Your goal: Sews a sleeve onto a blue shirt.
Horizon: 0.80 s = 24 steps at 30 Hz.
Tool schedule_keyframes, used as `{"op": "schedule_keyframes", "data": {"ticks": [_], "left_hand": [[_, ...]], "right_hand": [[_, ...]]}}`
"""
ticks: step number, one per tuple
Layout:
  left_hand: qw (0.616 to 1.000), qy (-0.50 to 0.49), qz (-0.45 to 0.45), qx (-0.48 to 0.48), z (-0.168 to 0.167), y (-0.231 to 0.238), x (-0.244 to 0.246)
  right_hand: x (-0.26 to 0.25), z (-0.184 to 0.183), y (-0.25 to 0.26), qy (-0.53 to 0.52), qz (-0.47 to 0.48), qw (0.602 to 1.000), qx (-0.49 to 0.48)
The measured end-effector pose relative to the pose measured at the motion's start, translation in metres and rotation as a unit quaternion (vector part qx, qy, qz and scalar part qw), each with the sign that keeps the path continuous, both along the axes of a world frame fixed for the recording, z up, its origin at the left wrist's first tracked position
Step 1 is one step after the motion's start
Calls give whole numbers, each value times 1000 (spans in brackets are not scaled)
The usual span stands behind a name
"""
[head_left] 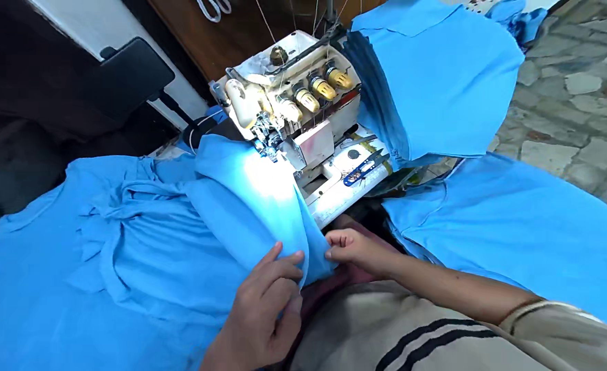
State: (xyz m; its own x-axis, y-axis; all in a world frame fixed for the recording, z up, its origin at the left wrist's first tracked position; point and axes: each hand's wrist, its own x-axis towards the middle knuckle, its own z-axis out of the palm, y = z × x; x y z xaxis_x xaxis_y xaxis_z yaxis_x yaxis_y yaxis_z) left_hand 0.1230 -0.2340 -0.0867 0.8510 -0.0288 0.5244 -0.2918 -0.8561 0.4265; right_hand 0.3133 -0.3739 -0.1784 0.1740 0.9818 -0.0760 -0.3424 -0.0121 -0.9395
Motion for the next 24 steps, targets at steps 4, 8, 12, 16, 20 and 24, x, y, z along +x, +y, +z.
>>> {"op": "schedule_keyframes", "data": {"ticks": [4, 8, 12, 16, 20, 24], "left_hand": [[999, 33, 21, 13, -15, -15, 0], [998, 47, 40, 26, -31, -22, 3], [998, 40, 37, 23, -33, -28, 11], [998, 34, 48, 33, -37, -26, 22], [996, 29, 63, 51, -33, -21, 34], [996, 18, 62, 68, -16, -24, 41]], "right_hand": [[-1, 5, -8, -16, 41, 999, 12], [1, -3, -13, -49, 59, 997, 6], [1, -4, -17, -55, 64, 996, 5], [3, -15, -12, -51, 37, 998, 26], [3, -14, -10, -26, 2, 998, 55], [0, -10, -16, 28, -15, 997, 73]]}}
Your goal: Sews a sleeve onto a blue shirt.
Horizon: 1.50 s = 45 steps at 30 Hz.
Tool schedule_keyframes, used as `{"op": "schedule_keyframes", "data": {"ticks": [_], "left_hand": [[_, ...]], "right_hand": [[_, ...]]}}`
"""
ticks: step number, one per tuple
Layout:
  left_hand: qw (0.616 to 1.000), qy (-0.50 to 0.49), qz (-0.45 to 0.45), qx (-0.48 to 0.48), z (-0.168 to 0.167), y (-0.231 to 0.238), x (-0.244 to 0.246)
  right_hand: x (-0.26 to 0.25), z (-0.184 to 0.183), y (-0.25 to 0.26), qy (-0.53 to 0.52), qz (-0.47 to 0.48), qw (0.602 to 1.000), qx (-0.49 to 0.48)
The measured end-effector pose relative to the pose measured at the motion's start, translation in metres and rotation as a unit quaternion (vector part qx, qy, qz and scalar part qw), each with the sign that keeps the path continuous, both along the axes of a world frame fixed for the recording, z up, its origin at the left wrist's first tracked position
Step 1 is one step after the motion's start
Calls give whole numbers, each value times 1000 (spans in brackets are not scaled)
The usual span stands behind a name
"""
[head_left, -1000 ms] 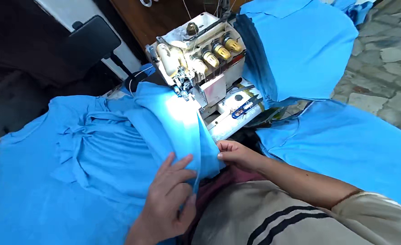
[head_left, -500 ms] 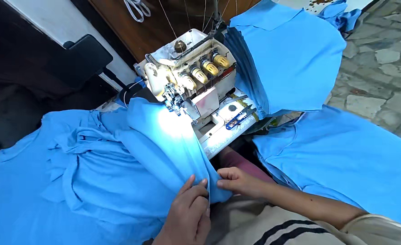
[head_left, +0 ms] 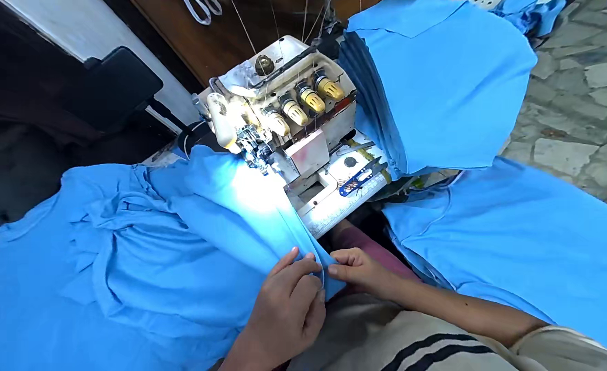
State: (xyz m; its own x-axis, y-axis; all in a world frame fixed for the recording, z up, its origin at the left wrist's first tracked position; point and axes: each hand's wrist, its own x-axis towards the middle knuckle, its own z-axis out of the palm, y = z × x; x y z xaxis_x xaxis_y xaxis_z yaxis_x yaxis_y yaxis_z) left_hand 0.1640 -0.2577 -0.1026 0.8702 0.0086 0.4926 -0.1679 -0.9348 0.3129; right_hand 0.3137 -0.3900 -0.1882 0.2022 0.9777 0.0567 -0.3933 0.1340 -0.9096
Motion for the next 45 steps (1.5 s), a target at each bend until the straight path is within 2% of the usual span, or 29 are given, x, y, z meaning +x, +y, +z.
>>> {"op": "schedule_keyframes", "data": {"ticks": [6, 17, 23, 34, 45], "left_hand": [[1000, 2, 5, 5, -7, 5, 10], [998, -22, 58, 21, 1, 27, 35], [993, -41, 99, 43, 5, 38, 48], [986, -59, 132, 85, 13, 63, 63], [984, -37, 137, 111, 11, 48, 58]], "right_hand": [[5, -9, 6, 21, -18, 1000, 15], [9, -3, 42, 44, -68, 996, 31], [15, 7, 62, 73, -89, 993, 25], [27, 26, 105, 52, -126, 990, 24], [20, 29, 89, -1, -130, 991, 32]]}}
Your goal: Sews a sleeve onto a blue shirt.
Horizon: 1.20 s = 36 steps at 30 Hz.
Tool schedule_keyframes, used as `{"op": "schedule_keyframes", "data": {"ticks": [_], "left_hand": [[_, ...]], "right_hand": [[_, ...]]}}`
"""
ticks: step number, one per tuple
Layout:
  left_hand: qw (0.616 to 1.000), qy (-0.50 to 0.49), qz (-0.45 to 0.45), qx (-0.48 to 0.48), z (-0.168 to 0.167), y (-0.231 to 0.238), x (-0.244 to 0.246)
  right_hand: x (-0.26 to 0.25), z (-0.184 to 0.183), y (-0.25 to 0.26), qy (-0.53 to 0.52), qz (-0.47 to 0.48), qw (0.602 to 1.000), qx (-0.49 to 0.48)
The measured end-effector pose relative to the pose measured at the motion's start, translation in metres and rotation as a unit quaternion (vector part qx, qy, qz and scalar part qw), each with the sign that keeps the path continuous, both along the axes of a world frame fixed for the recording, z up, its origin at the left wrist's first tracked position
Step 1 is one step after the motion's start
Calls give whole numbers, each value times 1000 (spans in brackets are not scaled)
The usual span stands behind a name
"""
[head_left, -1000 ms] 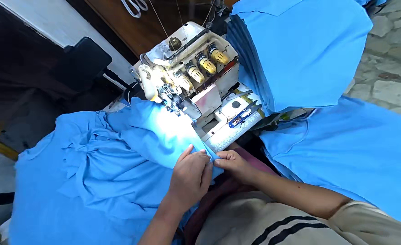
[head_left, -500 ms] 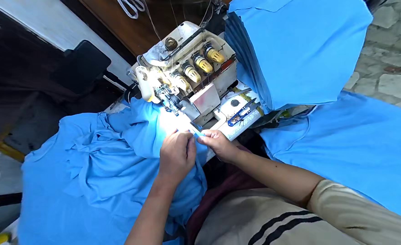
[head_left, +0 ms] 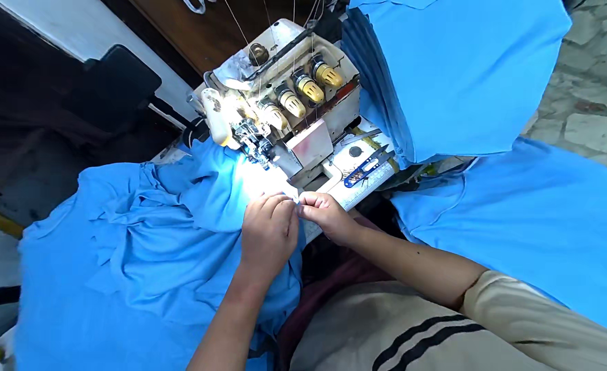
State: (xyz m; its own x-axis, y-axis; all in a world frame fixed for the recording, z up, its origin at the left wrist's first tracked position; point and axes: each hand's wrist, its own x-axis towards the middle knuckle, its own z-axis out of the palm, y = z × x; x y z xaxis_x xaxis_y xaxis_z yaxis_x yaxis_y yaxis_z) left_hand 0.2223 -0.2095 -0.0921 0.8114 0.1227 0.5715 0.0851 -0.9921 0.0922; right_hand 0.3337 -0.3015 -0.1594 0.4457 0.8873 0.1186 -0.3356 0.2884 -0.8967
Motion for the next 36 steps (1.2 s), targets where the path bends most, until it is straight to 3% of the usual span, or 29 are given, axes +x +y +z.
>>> {"op": "schedule_keyframes", "data": {"ticks": [18, 28, 33, 36], "left_hand": [[997, 63, 10, 45, 11, 22, 13], [986, 136, 38, 85, 18, 28, 19], [987, 101, 53, 113, 12, 36, 18], [994, 57, 62, 76, 4, 45, 14]], "right_hand": [[3, 8, 20, 0, -18, 1000, -25], [-22, 2, 11, -25, 66, 997, -14], [-28, 0, 6, -37, 89, 995, -36], [-29, 1, 6, -19, 90, 995, -34]]}}
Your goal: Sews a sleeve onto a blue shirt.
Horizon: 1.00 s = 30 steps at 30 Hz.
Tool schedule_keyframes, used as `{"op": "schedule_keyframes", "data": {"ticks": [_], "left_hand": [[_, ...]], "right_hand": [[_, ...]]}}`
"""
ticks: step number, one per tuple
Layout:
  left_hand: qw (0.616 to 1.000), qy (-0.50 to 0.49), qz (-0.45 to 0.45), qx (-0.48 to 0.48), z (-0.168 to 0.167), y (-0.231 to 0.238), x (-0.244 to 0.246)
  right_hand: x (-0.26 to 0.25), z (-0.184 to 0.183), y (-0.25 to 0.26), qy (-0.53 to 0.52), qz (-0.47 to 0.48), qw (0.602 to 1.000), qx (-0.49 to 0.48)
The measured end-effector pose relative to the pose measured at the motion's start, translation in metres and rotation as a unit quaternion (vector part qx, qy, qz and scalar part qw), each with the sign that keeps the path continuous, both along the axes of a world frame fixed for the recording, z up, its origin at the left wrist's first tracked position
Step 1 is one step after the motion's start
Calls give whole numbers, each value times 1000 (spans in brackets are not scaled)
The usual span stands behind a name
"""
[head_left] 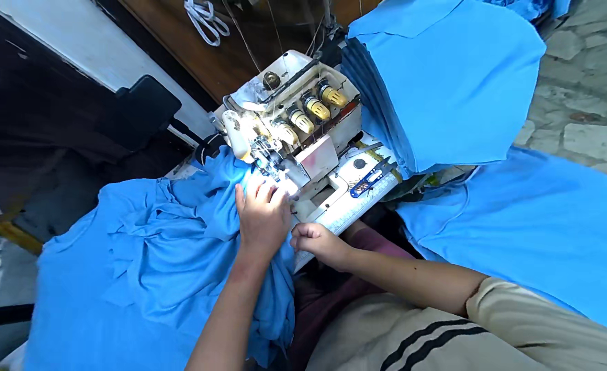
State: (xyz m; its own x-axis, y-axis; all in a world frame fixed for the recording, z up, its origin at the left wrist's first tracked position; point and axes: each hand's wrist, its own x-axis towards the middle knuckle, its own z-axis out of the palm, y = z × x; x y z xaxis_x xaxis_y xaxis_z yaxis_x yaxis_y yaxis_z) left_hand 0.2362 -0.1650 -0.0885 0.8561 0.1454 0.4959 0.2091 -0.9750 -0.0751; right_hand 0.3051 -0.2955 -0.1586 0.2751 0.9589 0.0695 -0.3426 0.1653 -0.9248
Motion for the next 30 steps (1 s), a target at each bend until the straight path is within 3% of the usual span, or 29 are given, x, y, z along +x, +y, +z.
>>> {"op": "schedule_keyframes", "data": {"ticks": [3, 8, 14, 20, 25, 30], "left_hand": [[996, -38, 41, -67, -5, 10, -3], [985, -18, 98, -142, 3, 30, 6], [972, -20, 155, -176, 9, 47, 16], [948, -1, 254, -190, 16, 34, 16], [908, 41, 340, -240, 28, 17, 4], [892, 128, 325, -287, 47, -33, -31]], "right_hand": [[1, 2, 0, 13, 5, 1000, -2], [4, 6, 1, -4, 0, 1000, -10], [-1, 11, -2, -17, 5, 999, -30], [-6, 10, -6, -42, 14, 999, -21], [-7, 14, -16, -119, 16, 993, -17], [1, 12, -34, -281, -56, 958, 18]]}}
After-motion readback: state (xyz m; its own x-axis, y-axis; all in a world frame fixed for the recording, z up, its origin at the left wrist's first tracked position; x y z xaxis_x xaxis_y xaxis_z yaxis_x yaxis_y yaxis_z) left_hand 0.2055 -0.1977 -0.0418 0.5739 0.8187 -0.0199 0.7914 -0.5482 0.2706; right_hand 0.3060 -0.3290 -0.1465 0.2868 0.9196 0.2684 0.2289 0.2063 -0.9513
